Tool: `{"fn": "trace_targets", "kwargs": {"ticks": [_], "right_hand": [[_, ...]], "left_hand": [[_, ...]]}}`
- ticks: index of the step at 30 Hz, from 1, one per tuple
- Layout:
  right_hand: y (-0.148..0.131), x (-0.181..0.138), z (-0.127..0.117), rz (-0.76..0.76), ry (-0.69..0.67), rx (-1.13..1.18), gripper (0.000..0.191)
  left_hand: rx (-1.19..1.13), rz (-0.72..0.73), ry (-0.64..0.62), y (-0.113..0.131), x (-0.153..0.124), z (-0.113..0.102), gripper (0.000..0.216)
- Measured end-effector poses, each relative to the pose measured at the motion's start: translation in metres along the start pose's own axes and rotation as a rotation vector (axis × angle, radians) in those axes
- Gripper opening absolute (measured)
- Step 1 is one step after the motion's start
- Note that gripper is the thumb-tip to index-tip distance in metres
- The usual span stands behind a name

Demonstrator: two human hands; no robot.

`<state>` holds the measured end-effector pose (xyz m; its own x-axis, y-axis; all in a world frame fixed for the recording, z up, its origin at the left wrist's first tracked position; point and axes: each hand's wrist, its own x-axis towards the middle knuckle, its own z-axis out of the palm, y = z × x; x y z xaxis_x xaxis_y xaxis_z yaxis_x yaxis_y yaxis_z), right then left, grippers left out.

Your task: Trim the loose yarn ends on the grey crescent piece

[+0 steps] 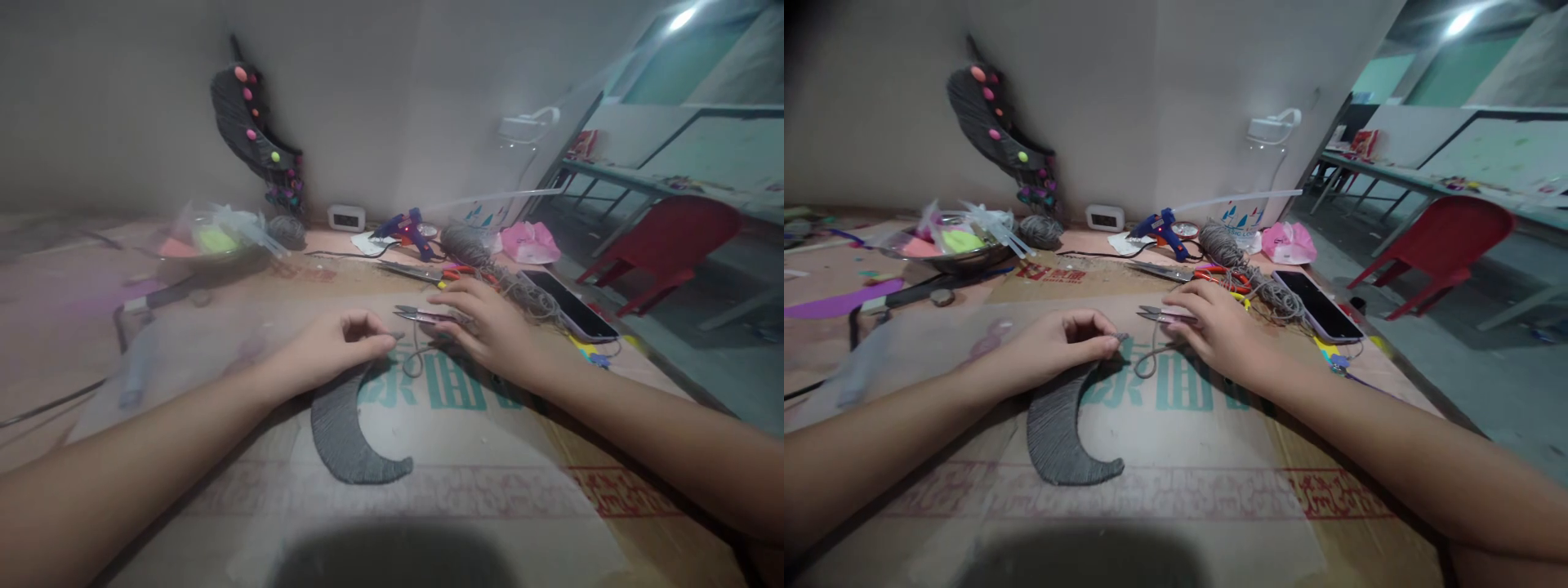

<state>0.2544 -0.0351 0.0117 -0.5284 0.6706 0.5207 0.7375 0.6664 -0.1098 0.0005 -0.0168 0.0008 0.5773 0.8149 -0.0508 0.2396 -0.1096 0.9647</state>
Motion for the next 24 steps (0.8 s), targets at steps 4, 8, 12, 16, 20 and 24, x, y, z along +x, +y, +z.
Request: {"fn": "trace_targets", "kwargs": {"ticks": [4, 8, 12, 16, 20, 24], "right_hand": [[-0.018, 0.009, -0.01, -0.262, 0.13, -0.028, 0.01], [-0.03, 0.017, -0.005, -0.384, 0.183, -0.083, 0.01], [-0.031, 0.015, 0.003, -0.369, 0.229, -0.071, 0.012], [-0.027, 0.01, 0.006, -0.356, 0.211, -0.083, 0.018], [-0.024, 0.008, 0.01, -0.39, 0.199, -0.082, 0.021], [-0.024, 0.009, 0.013, -0.36, 0.204, -0.102, 0.013]], "left_hand": [[-0.048, -0.003, -0.003, -0.001, 0.001, 0.001, 0.029], [-0.043, 0.007, -0.026, -0.001, 0.001, 0.0, 0.029], [-0.023, -0.009, -0.021, 0.0, 0.001, -0.001, 0.03], [-0.057, -0.004, -0.05, 0.001, 0.001, 0.001, 0.031], [-0.06, 0.006, -0.067, 0.001, 0.001, 0.002, 0.028], [-0.068, 0.001, -0.083, 0.002, 0.001, 0.002, 0.026]]}}
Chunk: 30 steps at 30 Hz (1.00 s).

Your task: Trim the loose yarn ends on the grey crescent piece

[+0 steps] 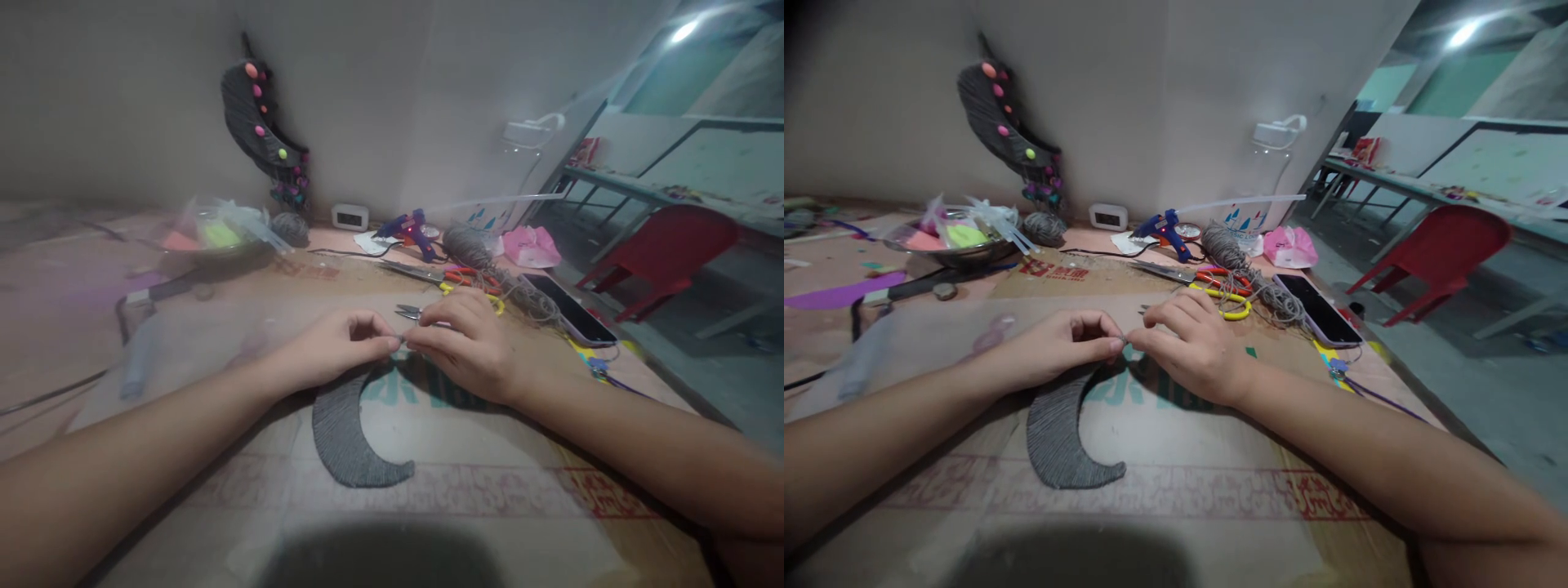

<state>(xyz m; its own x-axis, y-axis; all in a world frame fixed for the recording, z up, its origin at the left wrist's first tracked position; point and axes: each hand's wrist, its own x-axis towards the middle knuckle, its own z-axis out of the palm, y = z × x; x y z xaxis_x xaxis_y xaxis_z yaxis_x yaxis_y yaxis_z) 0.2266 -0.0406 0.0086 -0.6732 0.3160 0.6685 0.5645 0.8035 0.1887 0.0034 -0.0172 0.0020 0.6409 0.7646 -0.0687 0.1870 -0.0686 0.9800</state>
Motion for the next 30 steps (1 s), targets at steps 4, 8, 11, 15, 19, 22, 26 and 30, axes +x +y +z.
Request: {"fn": "trace_targets", "kwargs": {"ticks": [4, 8, 11, 15, 19, 22, 26, 30], "right_hand": [[0.0, 0.001, 0.002, 0.043, 0.012, 0.025, 0.009], [-0.001, 0.001, 0.004, 0.082, 0.012, 0.087, 0.009], [-0.002, 0.002, 0.005, 0.069, 0.017, 0.108, 0.008], [-0.001, 0.001, 0.007, 0.064, 0.015, 0.119, 0.007], [0.001, 0.0, 0.009, 0.073, -0.009, 0.117, 0.011], [0.002, 0.0, 0.007, 0.133, -0.032, 0.156, 0.026], [-0.001, 0.001, 0.001, 0.182, 0.02, 0.246, 0.012], [-0.002, 0.003, -0.001, 0.072, 0.033, 0.156, 0.008]], "left_hand": [[0.007, 0.015, -0.011, -0.001, 0.001, -0.001, 0.025], [0.029, 0.027, -0.024, -0.002, 0.0, 0.0, 0.024], [0.055, 0.029, -0.024, -0.002, 0.0, 0.0, 0.023], [0.081, 0.038, -0.021, -0.001, 0.0, 0.0, 0.023], [0.04, 0.035, -0.026, -0.001, 0.001, 0.0, 0.022], [0.01, 0.031, -0.021, -0.001, 0.001, 0.0, 0.021], [0.037, 0.021, 0.003, 0.0, 0.0, 0.0, 0.023], [0.043, 0.011, 0.01, 0.0, -0.001, 0.0, 0.025]]}}
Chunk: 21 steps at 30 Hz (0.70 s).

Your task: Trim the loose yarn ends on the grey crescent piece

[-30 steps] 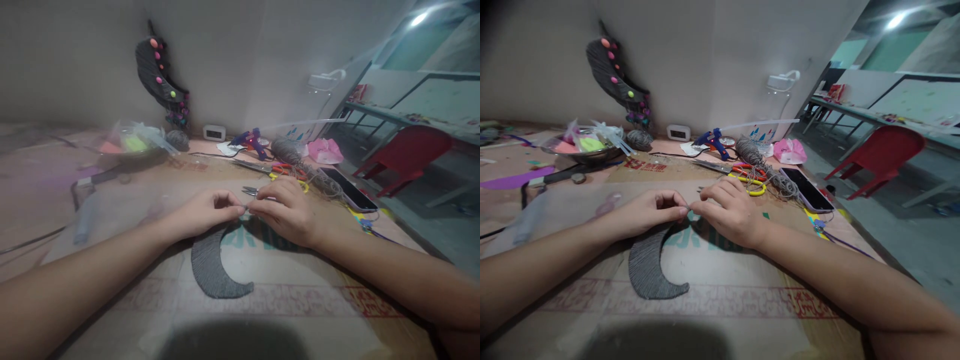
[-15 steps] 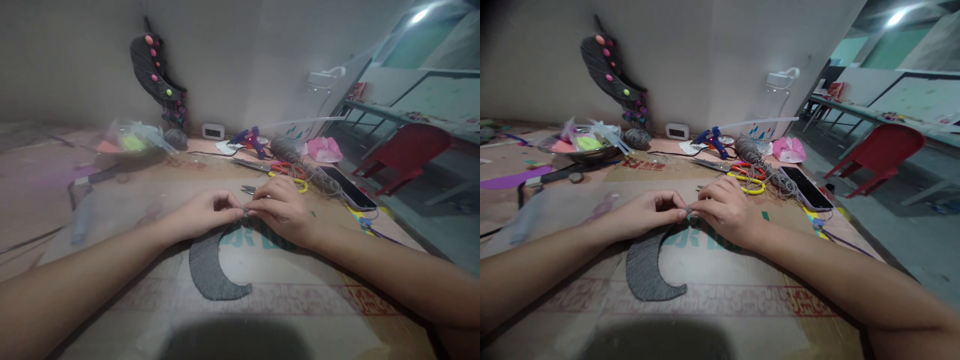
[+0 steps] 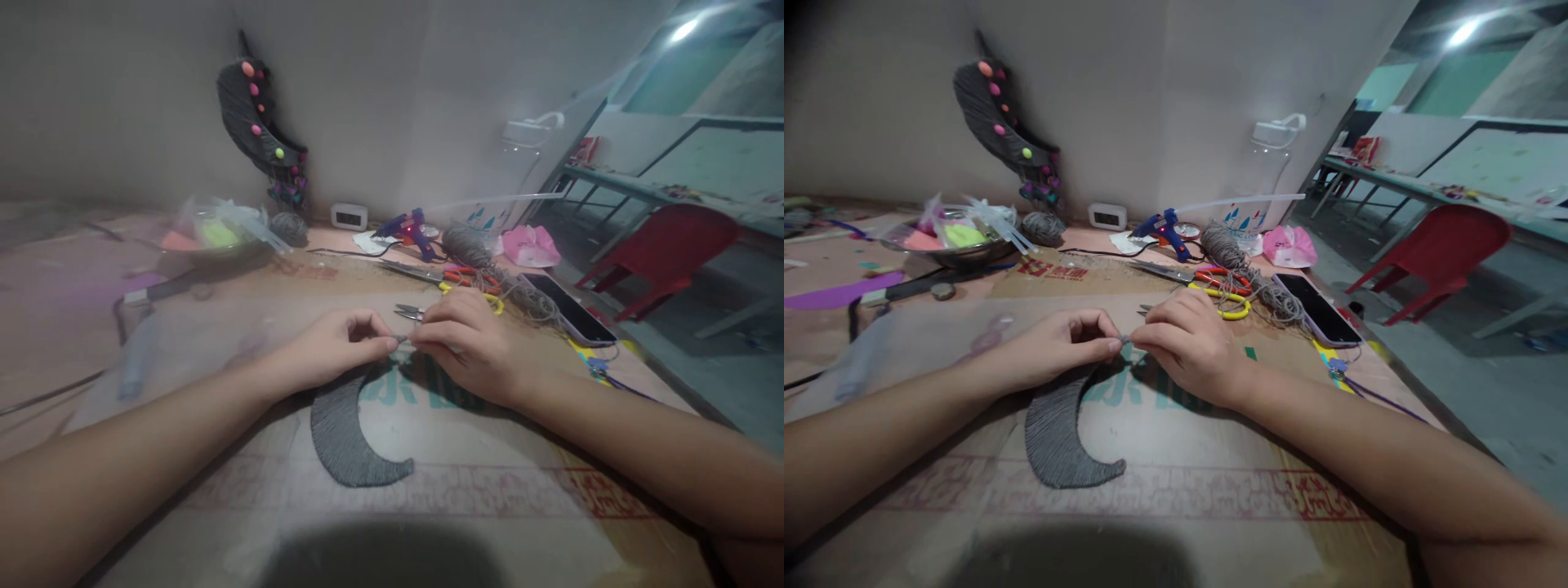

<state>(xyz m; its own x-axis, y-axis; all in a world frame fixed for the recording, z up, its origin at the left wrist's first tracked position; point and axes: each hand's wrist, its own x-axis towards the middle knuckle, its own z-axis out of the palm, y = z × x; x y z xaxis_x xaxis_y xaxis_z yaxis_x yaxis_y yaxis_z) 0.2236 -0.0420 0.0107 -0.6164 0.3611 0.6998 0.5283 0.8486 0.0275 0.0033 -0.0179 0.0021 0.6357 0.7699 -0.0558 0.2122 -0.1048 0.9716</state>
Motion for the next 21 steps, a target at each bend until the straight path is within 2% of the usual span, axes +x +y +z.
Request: {"fn": "trace_targets", "kwargs": {"ticks": [3, 8, 14, 21], "right_hand": [[0.001, 0.0, 0.003, -0.03, 0.0, -0.045, 0.006], [0.001, -0.001, 0.004, 0.024, -0.04, 0.002, 0.012], [0.021, 0.002, 0.002, 0.317, 0.028, 0.067, 0.015], [0.063, 0.006, -0.009, 0.647, -0.057, 0.019, 0.02]], "left_hand": [[-0.011, 0.006, -0.01, -0.001, 0.001, 0.0, 0.026], [-0.002, 0.024, -0.024, -0.004, 0.002, 0.0, 0.025], [-0.046, 0.006, -0.015, -0.007, 0.002, -0.001, 0.024], [-0.069, -0.014, 0.01, -0.006, 0.002, 0.001, 0.022]]}}
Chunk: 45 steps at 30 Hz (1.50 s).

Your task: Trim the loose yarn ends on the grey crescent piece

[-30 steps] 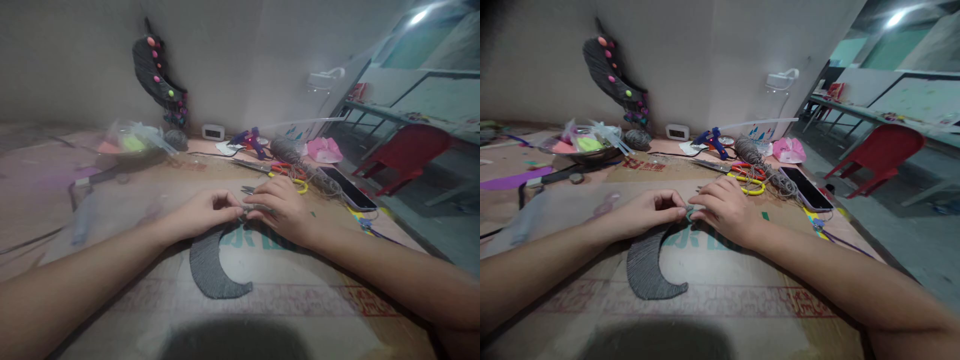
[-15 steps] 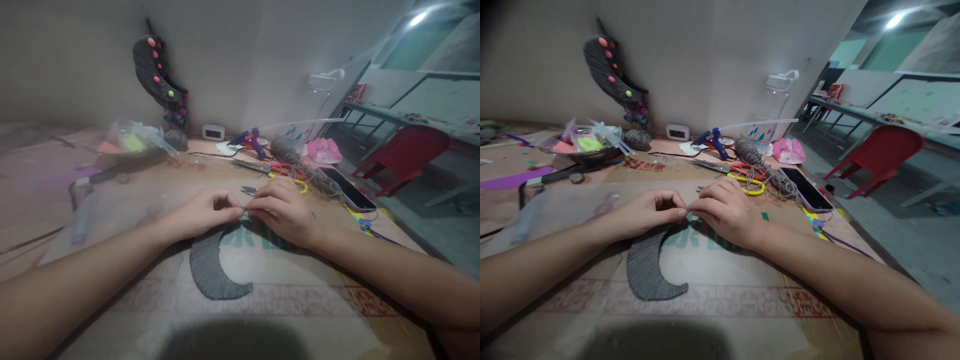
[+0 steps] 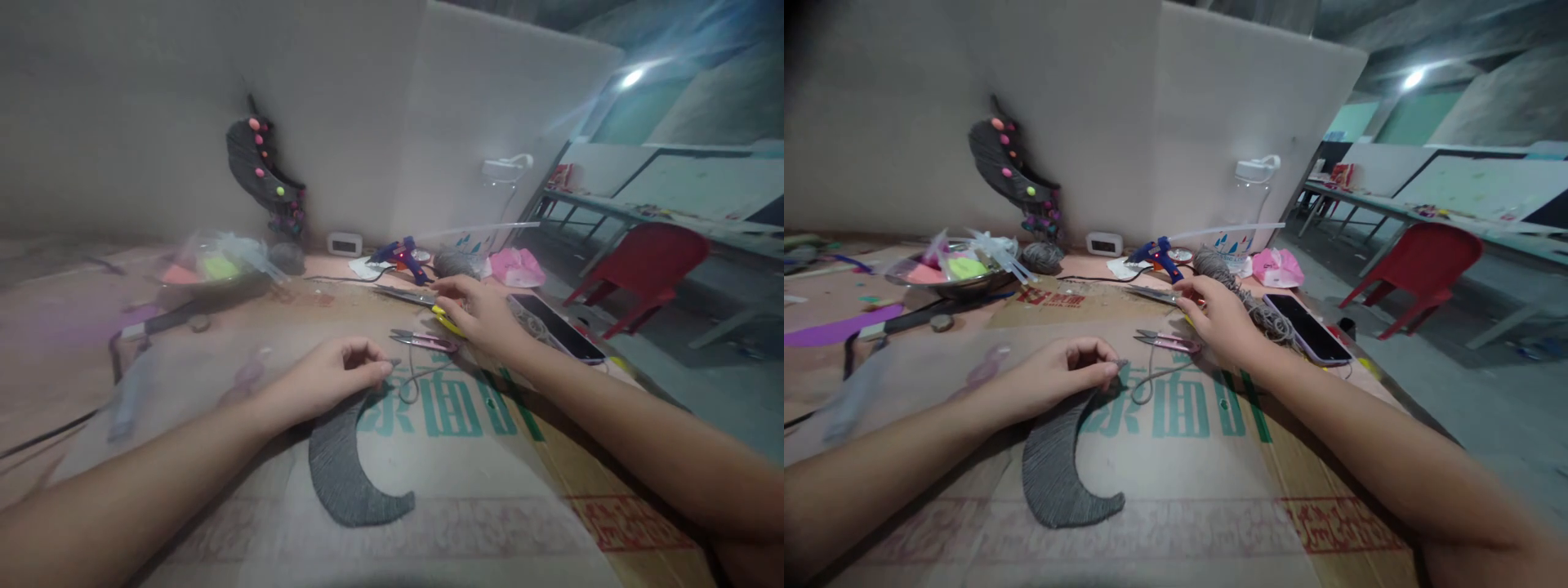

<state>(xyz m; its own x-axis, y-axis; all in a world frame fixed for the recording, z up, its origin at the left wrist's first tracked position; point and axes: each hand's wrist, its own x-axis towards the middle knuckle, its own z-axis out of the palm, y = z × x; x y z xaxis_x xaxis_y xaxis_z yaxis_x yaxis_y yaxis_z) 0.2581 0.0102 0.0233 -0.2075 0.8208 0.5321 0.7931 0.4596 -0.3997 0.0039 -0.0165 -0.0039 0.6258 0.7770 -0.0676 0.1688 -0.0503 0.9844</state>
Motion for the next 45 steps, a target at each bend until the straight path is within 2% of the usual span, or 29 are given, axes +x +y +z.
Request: {"fn": "trace_targets", "kwargs": {"ticks": [3, 6, 10, 12, 16, 21, 24, 28, 32, 36, 42, 45], "right_hand": [[0.006, 0.006, -0.007, 0.073, -0.008, 0.0, 0.018], [0.013, 0.013, -0.008, 0.116, -0.036, 0.017, 0.024], [0.027, 0.042, 0.002, 0.174, -0.109, 0.024, 0.044], [0.032, 0.062, 0.011, 0.209, -0.129, 0.006, 0.048], [0.037, 0.09, 0.028, 0.306, -0.11, -0.053, 0.041], [0.037, 0.096, 0.039, 0.375, -0.041, -0.106, 0.042], [0.04, 0.099, 0.042, 0.371, -0.119, -0.086, 0.047], [0.046, 0.107, 0.054, 0.356, -0.246, -0.041, 0.035], [0.048, 0.11, 0.065, 0.387, -0.27, -0.011, 0.034], [0.042, 0.106, 0.055, 0.397, -0.206, 0.014, 0.032], [0.016, 0.092, 0.01, 0.321, -0.049, 0.095, 0.032], [0.001, 0.073, -0.008, 0.282, -0.029, 0.145, 0.035]], "left_hand": [[-0.078, 0.03, 0.01, -0.002, 0.002, 0.001, 0.022], [-0.115, 0.056, 0.031, -0.003, 0.003, 0.002, 0.024], [-0.096, 0.075, 0.04, -0.002, 0.004, 0.002, 0.022], [-0.067, 0.086, 0.05, -0.001, 0.003, 0.002, 0.02], [-0.023, 0.059, 0.073, 0.002, 0.002, 0.001, 0.017], [-0.018, 0.049, 0.049, 0.003, 0.001, 0.001, 0.021], [-0.006, 0.057, 0.044, 0.002, 0.0, 0.0, 0.022], [0.018, 0.062, 0.032, 0.002, -0.001, -0.001, 0.022], [0.028, 0.06, 0.039, 0.002, -0.001, 0.0, 0.021], [0.017, 0.066, 0.027, 0.003, -0.001, 0.001, 0.021], [0.069, 0.062, 0.019, 0.006, -0.001, 0.001, 0.022], [0.093, 0.058, 0.033, 0.007, -0.001, 0.001, 0.025]]}}
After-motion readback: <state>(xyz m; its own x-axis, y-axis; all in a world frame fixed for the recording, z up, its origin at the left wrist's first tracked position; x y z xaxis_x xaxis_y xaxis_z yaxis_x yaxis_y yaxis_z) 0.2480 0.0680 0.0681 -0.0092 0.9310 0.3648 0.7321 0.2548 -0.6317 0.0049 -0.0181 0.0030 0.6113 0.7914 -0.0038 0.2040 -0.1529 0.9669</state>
